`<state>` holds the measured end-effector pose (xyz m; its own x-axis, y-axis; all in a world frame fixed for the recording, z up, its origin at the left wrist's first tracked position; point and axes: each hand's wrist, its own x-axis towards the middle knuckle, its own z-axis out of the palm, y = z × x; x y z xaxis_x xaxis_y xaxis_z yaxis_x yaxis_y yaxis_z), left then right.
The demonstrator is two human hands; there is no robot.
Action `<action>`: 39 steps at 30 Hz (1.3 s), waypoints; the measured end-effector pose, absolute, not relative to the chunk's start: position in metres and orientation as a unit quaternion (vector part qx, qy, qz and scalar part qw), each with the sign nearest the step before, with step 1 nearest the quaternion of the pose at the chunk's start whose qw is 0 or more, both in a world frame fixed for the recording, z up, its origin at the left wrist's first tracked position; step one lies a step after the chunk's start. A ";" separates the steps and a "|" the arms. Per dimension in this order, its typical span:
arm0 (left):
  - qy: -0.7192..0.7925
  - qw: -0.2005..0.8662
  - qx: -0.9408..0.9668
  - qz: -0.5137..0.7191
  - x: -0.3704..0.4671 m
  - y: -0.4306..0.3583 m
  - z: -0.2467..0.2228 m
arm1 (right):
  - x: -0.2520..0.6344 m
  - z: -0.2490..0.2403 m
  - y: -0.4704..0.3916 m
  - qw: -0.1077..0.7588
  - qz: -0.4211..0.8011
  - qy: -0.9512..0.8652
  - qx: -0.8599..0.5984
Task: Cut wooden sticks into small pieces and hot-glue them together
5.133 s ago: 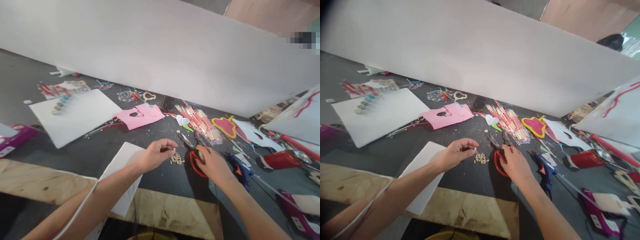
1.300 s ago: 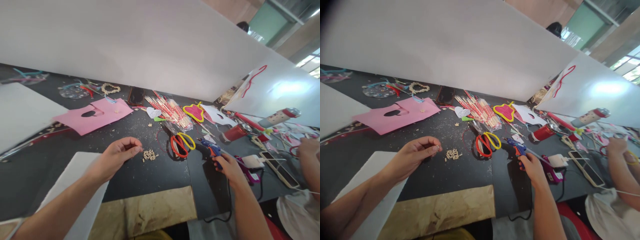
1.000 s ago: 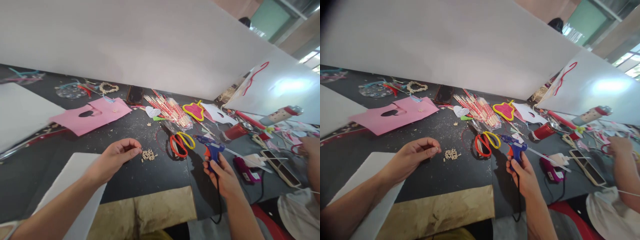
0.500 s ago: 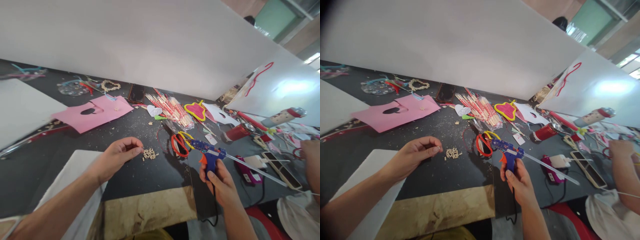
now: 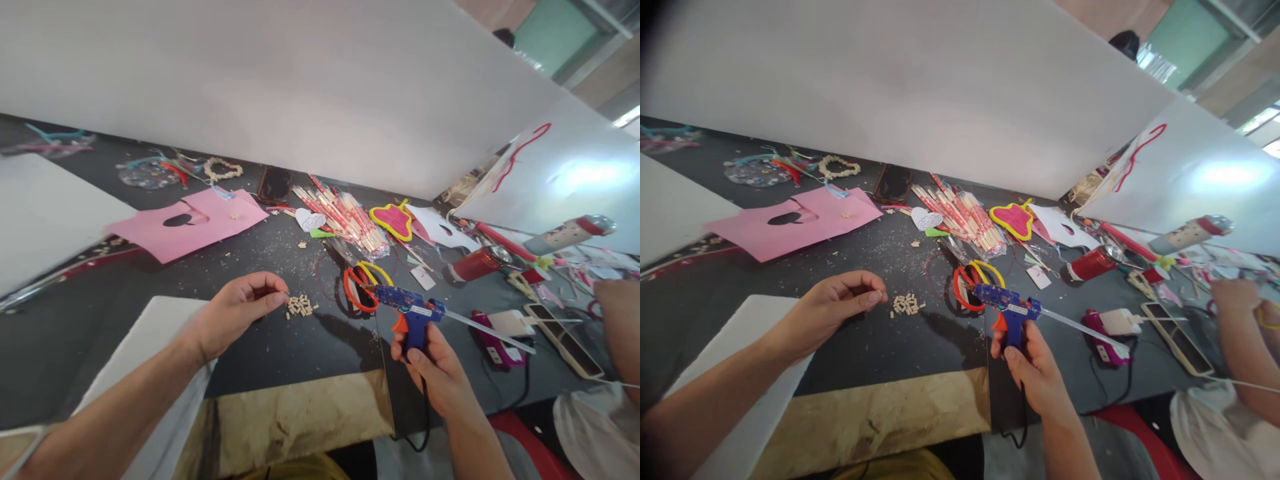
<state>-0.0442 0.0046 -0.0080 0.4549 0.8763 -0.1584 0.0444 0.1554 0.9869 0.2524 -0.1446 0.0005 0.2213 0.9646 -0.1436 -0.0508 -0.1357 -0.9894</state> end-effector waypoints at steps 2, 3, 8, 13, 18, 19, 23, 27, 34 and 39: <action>0.408 0.638 0.569 0.322 -0.045 0.004 -0.008 | 0.253 0.000 -0.145 0.528 0.479 -0.400 -0.576; 0.406 0.637 0.571 0.322 -0.046 0.004 -0.008 | 0.253 0.000 -0.144 0.528 0.476 -0.401 -0.578; 0.404 0.640 0.570 0.319 -0.046 0.004 -0.008 | 0.252 -0.001 -0.143 0.534 0.464 -0.390 -0.589; 0.400 0.645 0.568 0.319 -0.046 0.004 -0.010 | 0.251 -0.001 -0.140 0.546 0.458 -0.369 -0.597; 0.406 0.643 0.570 0.310 -0.046 0.004 -0.011 | 0.248 0.002 -0.137 0.548 0.457 -0.366 -0.598; 0.408 0.642 0.571 0.310 -0.046 0.004 -0.010 | 0.247 0.003 -0.137 0.551 0.459 -0.361 -0.596; 0.407 0.639 0.574 0.312 -0.045 0.004 -0.009 | 0.241 0.007 -0.137 0.564 0.468 -0.338 -0.591; 0.409 0.638 0.577 0.305 -0.045 0.005 -0.007 | 0.238 0.009 -0.135 0.591 0.448 -0.289 -0.605; 0.406 0.643 0.576 0.301 -0.046 0.005 -0.007 | 0.239 0.009 -0.130 0.599 0.439 -0.290 -0.604; 0.398 0.651 0.565 0.315 -0.044 0.005 -0.007 | 0.242 0.007 -0.134 0.601 0.436 -0.317 -0.591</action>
<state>-0.0439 0.0046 -0.0067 0.4850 0.8593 -0.1624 0.0393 0.1642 0.9856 0.2422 -0.1338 0.0071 0.4190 0.8979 -0.1350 -0.1499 -0.0783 -0.9856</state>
